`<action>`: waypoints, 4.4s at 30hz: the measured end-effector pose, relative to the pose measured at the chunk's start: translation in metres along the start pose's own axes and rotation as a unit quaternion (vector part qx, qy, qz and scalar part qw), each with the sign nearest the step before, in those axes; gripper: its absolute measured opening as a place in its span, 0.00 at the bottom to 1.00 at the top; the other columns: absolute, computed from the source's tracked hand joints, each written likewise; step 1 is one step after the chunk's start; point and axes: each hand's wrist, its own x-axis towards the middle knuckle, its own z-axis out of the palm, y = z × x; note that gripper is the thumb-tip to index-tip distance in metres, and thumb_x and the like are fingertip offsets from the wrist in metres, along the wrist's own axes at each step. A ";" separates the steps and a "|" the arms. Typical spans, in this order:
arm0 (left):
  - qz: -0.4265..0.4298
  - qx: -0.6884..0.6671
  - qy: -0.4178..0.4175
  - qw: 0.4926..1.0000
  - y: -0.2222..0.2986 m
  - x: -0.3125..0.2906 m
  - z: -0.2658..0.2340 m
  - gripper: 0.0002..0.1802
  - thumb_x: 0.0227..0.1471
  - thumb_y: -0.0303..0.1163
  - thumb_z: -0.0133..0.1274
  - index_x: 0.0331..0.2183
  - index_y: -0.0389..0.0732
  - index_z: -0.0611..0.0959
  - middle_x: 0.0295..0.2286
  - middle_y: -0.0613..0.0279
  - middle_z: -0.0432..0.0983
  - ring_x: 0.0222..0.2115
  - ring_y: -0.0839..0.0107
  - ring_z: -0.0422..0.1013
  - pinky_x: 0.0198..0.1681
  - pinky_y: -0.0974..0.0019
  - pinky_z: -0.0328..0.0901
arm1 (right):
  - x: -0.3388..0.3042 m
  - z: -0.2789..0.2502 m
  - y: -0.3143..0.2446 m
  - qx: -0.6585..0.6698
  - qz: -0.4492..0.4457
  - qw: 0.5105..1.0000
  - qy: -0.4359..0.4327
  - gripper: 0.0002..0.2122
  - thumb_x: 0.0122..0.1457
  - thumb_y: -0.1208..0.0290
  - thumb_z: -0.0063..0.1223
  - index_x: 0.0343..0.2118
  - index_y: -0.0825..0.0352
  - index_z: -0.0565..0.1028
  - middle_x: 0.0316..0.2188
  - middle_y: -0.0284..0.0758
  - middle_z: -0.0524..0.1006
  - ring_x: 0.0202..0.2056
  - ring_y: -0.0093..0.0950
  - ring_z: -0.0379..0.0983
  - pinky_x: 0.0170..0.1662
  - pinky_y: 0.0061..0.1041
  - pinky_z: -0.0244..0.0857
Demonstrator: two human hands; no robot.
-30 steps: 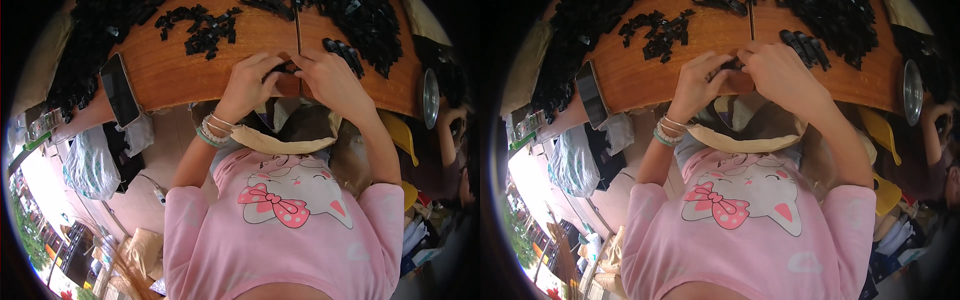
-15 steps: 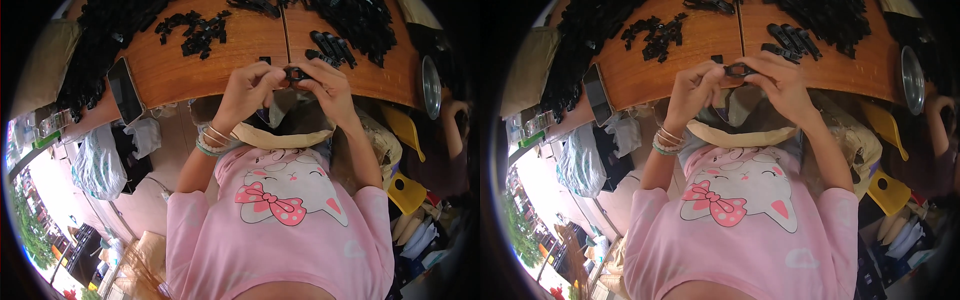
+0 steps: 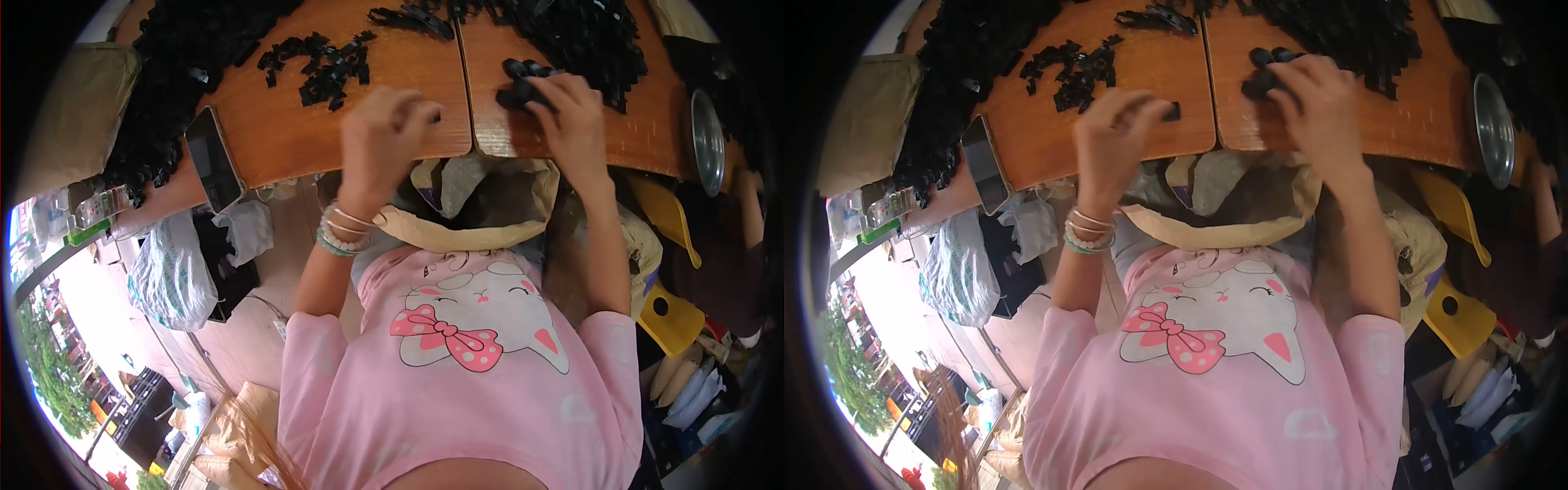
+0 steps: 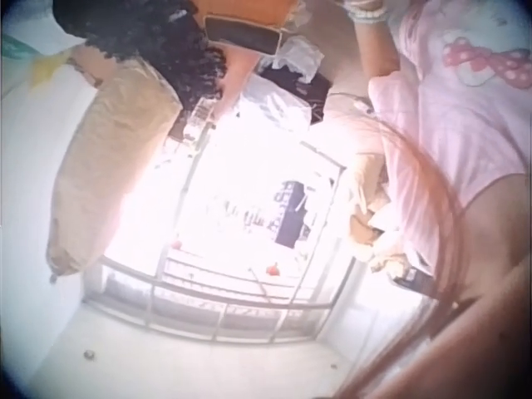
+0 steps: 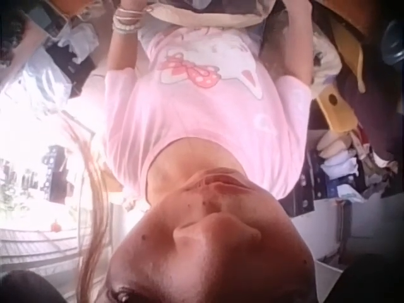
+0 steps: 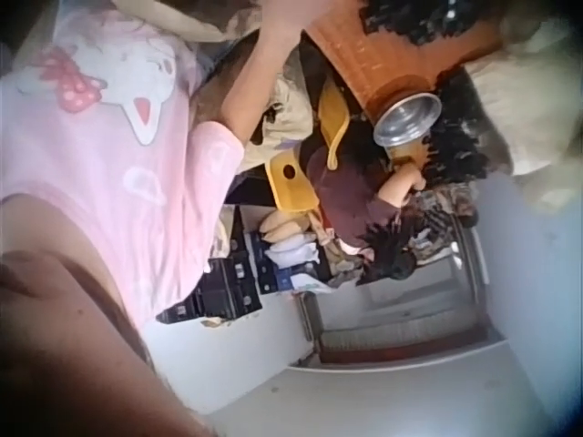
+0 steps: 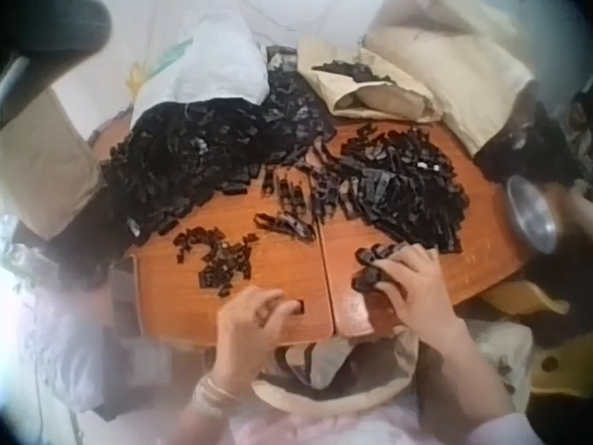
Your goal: The person retrieves plastic components from bags and from a table, then assembles them together by hand.
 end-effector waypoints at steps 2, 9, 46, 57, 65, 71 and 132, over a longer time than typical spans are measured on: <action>-0.013 0.139 0.052 0.989 -0.018 0.005 -0.017 0.14 0.43 0.33 0.61 0.34 0.37 0.79 0.28 0.56 0.73 0.22 0.65 0.71 0.24 0.66 0.65 | 0.005 0.002 0.017 -0.045 0.006 0.999 0.016 0.12 0.47 0.73 0.58 0.38 0.64 0.76 0.33 0.33 0.73 0.37 0.33 0.69 0.40 0.32 0.58; -0.071 0.144 0.053 0.986 -0.053 -0.005 -0.035 0.18 0.41 0.29 0.61 0.38 0.36 0.77 0.30 0.53 0.68 0.22 0.60 0.67 0.29 0.62 0.64 | 0.078 0.062 0.012 -0.039 -0.127 0.990 0.044 0.10 0.53 0.74 0.53 0.39 0.63 0.77 0.36 0.31 0.72 0.39 0.30 0.68 0.40 0.29 0.61; 0.047 -0.028 -0.070 0.996 -0.020 -0.005 0.008 0.13 0.46 0.28 0.57 0.37 0.37 0.81 0.24 0.56 0.72 0.21 0.60 0.70 0.24 0.65 0.65 | 0.017 0.021 -0.035 0.227 0.051 0.961 -0.153 0.14 0.51 0.67 0.57 0.38 0.69 0.76 0.30 0.40 0.75 0.31 0.40 0.71 0.34 0.31 0.64; 0.067 -0.012 -0.097 0.993 -0.024 -0.005 0.010 0.15 0.45 0.28 0.56 0.39 0.38 0.78 0.26 0.55 0.70 0.24 0.55 0.70 0.26 0.60 0.65 | 0.019 0.018 -0.038 0.180 0.001 0.968 -0.173 0.13 0.51 0.68 0.55 0.38 0.68 0.76 0.29 0.37 0.75 0.30 0.39 0.72 0.33 0.32 0.65; 0.070 -0.059 -0.103 0.990 -0.026 -0.002 0.009 0.14 0.44 0.25 0.56 0.37 0.37 0.78 0.27 0.54 0.71 0.27 0.54 0.70 0.29 0.61 0.65 | 0.030 0.008 -0.046 0.091 -0.051 0.976 -0.189 0.11 0.50 0.69 0.55 0.36 0.68 0.76 0.27 0.37 0.75 0.28 0.39 0.71 0.30 0.34 0.64; 0.071 -0.067 -0.095 0.991 -0.026 -0.002 0.012 0.13 0.44 0.25 0.56 0.37 0.37 0.78 0.27 0.54 0.71 0.27 0.54 0.70 0.29 0.61 0.66 | 0.035 0.004 -0.046 0.113 -0.042 0.968 -0.219 0.11 0.50 0.69 0.55 0.36 0.69 0.75 0.27 0.37 0.75 0.28 0.39 0.71 0.31 0.33 0.64; -0.017 -0.204 -0.108 0.973 0.032 -0.035 0.021 0.17 0.58 0.35 0.47 0.23 0.32 0.77 0.16 0.64 0.72 0.12 0.77 0.67 0.15 0.75 0.60 | -0.033 -0.037 -0.081 0.306 0.129 0.936 -0.111 0.12 0.50 0.72 0.56 0.37 0.71 0.74 0.23 0.41 0.70 0.25 0.39 0.66 0.29 0.33 0.59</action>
